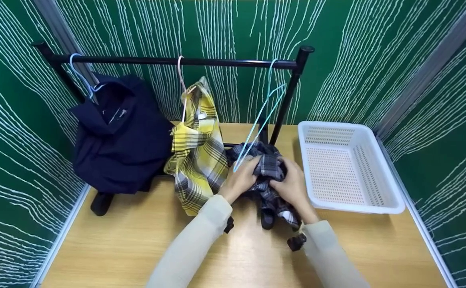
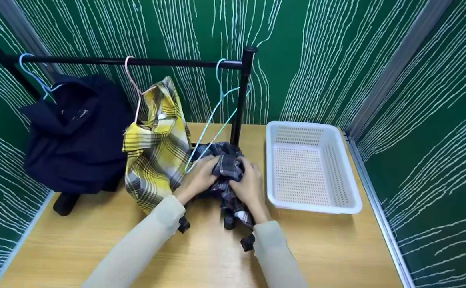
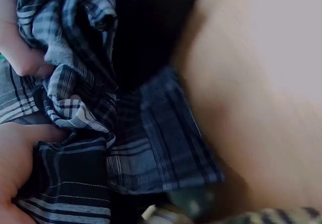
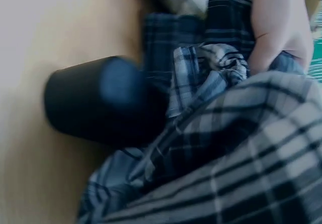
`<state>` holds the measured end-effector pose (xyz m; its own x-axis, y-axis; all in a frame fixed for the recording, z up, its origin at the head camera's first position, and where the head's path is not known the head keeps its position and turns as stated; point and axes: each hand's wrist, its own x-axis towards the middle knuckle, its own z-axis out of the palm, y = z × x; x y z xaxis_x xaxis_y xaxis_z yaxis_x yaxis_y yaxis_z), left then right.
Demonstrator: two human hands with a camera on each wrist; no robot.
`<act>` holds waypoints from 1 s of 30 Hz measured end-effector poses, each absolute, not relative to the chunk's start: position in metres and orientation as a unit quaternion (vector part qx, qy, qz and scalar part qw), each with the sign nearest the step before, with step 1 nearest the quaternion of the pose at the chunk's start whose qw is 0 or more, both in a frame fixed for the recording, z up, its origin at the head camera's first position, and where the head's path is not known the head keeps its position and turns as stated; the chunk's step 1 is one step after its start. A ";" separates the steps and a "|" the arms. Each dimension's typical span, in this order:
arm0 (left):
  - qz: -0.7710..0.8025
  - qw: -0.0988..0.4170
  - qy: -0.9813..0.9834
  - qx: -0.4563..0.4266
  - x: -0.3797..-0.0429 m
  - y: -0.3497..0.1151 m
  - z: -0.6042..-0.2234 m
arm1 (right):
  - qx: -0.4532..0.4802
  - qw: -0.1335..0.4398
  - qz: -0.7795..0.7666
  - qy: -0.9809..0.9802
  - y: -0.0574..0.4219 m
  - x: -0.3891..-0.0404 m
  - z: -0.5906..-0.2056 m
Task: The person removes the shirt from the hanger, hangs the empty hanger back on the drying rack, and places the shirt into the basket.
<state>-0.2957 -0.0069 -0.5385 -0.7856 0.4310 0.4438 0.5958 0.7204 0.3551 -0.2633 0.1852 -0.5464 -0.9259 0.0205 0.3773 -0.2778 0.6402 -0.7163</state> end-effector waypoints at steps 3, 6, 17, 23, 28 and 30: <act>-0.282 0.146 -0.908 -0.275 -0.293 0.003 -0.525 | 0.067 0.183 0.435 -0.879 0.194 -0.256 -0.530; -0.292 0.148 -0.908 -0.261 -0.287 0.015 -0.516 | 0.053 0.174 0.445 -0.877 0.205 -0.247 -0.517; -0.379 0.119 -0.892 -0.216 -0.263 0.068 -0.480 | 0.034 0.181 0.467 -0.865 0.255 -0.220 -0.471; -0.409 0.155 -0.869 -0.230 -0.257 0.103 -0.441 | 0.017 0.241 0.447 -0.861 0.287 -0.212 -0.426; -0.434 0.152 -0.852 -0.250 -0.258 0.134 -0.417 | -0.033 0.285 0.397 -0.872 0.314 -0.212 -0.393; -0.437 0.147 -0.848 -0.262 -0.262 0.146 -0.413 | -0.049 0.294 0.382 -0.875 0.325 -0.214 -0.383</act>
